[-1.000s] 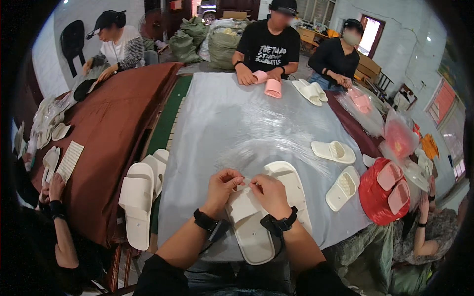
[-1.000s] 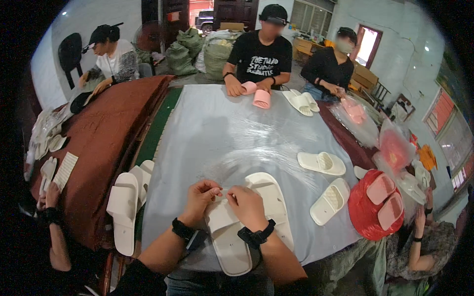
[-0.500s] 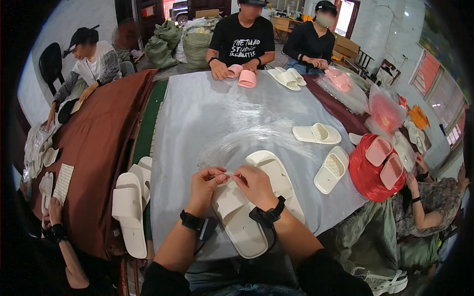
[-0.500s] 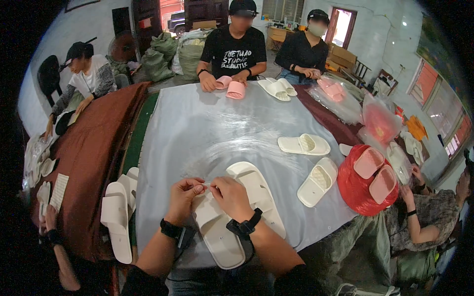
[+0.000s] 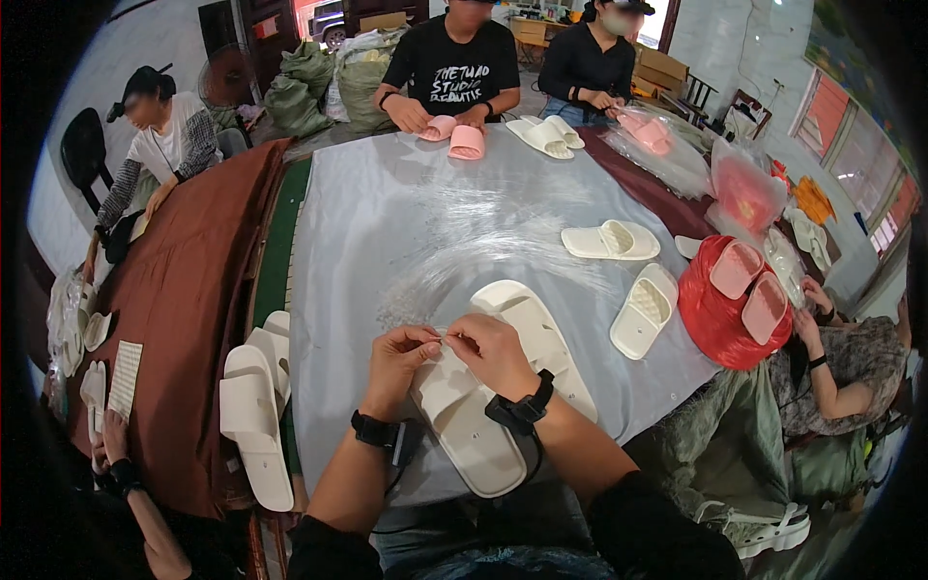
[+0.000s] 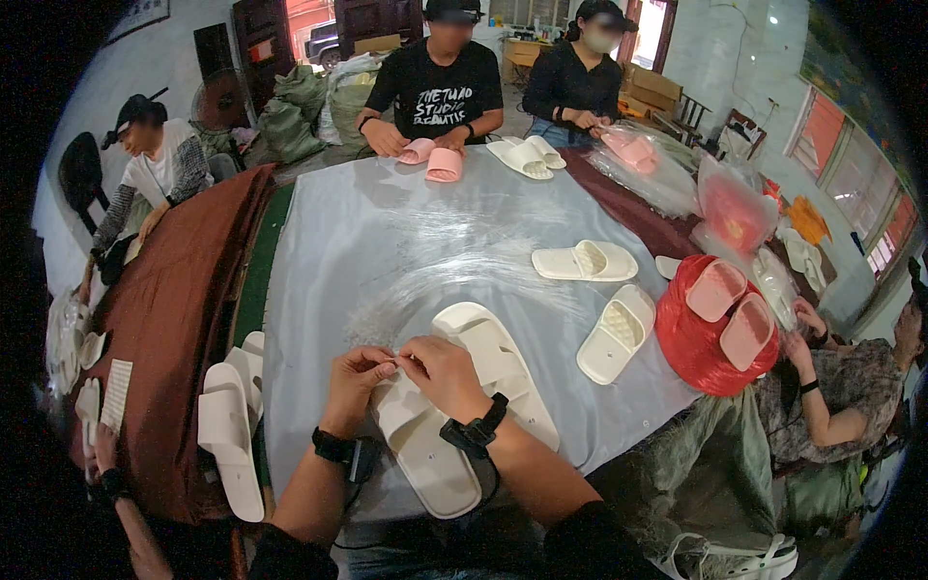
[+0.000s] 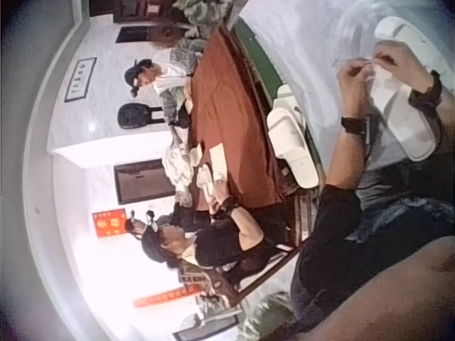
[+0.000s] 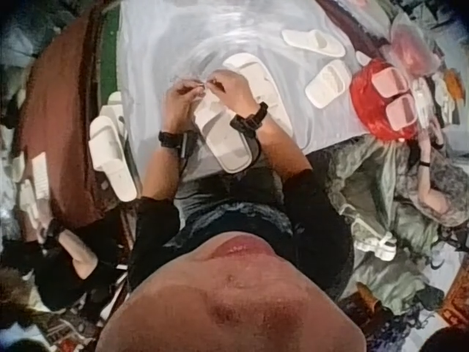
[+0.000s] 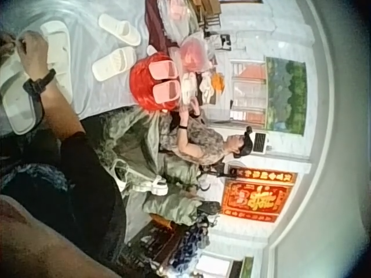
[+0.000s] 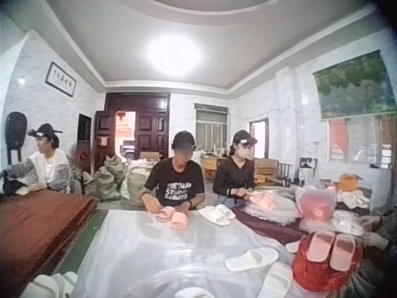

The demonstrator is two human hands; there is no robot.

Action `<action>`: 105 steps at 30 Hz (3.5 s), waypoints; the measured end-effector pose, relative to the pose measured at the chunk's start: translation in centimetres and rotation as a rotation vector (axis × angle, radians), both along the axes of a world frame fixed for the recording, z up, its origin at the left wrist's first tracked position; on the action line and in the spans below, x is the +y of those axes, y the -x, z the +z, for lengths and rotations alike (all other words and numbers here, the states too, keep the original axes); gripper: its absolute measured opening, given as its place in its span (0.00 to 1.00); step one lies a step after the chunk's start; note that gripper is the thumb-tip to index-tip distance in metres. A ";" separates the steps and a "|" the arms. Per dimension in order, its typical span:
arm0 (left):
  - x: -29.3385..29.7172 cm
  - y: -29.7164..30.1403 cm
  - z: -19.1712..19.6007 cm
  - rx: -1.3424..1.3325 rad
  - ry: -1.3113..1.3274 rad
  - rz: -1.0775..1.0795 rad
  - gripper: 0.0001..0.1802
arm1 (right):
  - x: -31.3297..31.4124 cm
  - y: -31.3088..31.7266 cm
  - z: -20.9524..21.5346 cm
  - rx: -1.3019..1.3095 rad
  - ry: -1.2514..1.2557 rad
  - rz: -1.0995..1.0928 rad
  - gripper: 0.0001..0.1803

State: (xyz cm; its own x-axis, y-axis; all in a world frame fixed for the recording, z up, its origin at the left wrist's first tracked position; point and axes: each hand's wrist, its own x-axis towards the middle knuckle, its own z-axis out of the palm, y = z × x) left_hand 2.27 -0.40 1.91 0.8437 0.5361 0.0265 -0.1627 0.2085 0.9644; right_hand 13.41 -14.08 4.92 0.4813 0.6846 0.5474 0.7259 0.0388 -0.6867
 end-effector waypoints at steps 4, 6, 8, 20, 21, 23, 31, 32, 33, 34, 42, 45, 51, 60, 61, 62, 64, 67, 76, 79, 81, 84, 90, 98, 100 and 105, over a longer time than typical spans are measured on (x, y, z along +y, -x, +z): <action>0.2 0.0 -0.2 -0.036 -0.001 -0.031 0.03 | 0.0 -0.2 -0.3 -0.044 0.017 0.035 0.05; 0.1 -0.1 -0.1 -0.024 0.009 -0.012 0.04 | 0.1 -0.2 -0.4 -0.071 0.036 0.060 0.05; 0.2 -0.1 -0.3 -0.026 0.031 0.004 0.04 | 0.1 -0.1 -0.4 -0.066 0.049 0.040 0.05; 1.0 -0.1 -1.7 -0.094 0.095 0.005 0.05 | -0.1 0.0 -0.4 -0.051 0.072 0.039 0.05; 1.0 -0.1 -1.7 -0.094 0.109 -0.002 0.05 | -0.1 0.1 -0.4 -0.055 0.080 0.033 0.06; 1.0 -0.1 -1.7 -0.088 0.107 0.014 0.05 | 0.0 0.1 -0.5 -0.055 0.072 0.036 0.06; 1.3 -0.2 -1.8 -0.108 0.065 -0.043 0.05 | -0.1 -0.1 -0.4 -0.070 0.047 0.063 0.05; 1.2 -0.3 -1.7 -0.089 0.061 -0.043 0.05 | -0.2 -0.1 -0.4 -0.069 0.042 0.055 0.05; 1.2 -0.2 -1.7 -0.073 0.062 -0.039 0.05 | -0.1 -0.1 -0.4 -0.072 0.041 0.052 0.05; 1.2 -0.1 -1.6 -0.076 0.065 -0.037 0.05 | -0.1 0.0 -0.3 -0.075 0.044 0.054 0.05; 1.4 0.0 -1.7 -0.104 0.065 -0.058 0.06 | -0.1 -0.1 -0.1 -0.058 0.069 0.066 0.05; 1.2 0.1 -1.3 -0.042 0.090 -0.099 0.06 | -0.1 0.0 -0.2 -0.042 0.080 0.058 0.05; 1.0 0.4 -0.9 -0.006 0.075 -0.020 0.03 | 0.2 0.7 -0.3 -0.006 0.078 0.043 0.04; 1.1 -0.1 -1.3 -0.143 0.102 -0.148 0.04 | -0.1 0.5 0.0 0.008 0.118 0.039 0.03; 1.3 0.0 -1.3 -0.138 0.101 -0.151 0.05 | 0.1 0.6 0.2 0.011 0.122 0.056 0.03; 1.3 0.2 -1.3 -0.136 0.105 -0.136 0.05 | 0.2 0.8 0.3 0.020 0.123 0.060 0.03; 1.3 0.1 -1.3 -0.156 0.097 -0.142 0.05 | 0.3 0.9 0.5 0.030 0.124 0.068 0.03; 1.2 0.0 -1.5 -0.193 0.085 -0.143 0.05 | 0.2 0.9 0.5 0.038 0.137 0.059 0.03; 1.1 -0.3 -1.9 -0.172 0.080 -0.199 0.04 | -0.1 0.8 0.2 0.031 0.155 0.032 0.03; 0.9 0.0 -1.6 -0.094 0.089 -0.154 0.04 | 0.2 0.8 0.1 0.013 0.130 0.071 0.04; 0.8 0.2 -0.9 -0.061 0.082 -0.134 0.04 | 0.4 0.8 0.3 -0.007 0.124 0.059 0.05; 1.2 0.2 -1.0 0.015 0.058 -0.099 0.05 | 0.6 0.8 -0.3 -0.008 0.084 0.057 0.06; 1.0 -0.3 -1.0 0.018 0.015 -0.064 0.04 | 0.2 0.2 -0.4 0.032 0.075 0.027 0.04; 0.9 -0.1 -1.0 0.026 -0.011 -0.034 0.05 | 0.2 0.2 -0.4 0.003 0.085 0.036 0.03; 0.8 0.0 -0.7 0.057 -0.026 -0.032 0.05 | 0.1 0.1 -0.4 -0.008 0.093 0.019 0.03; 0.6 -0.1 -0.1 0.094 0.006 -0.035 0.06 | 0.1 0.0 -0.2 0.017 0.103 -0.026 0.03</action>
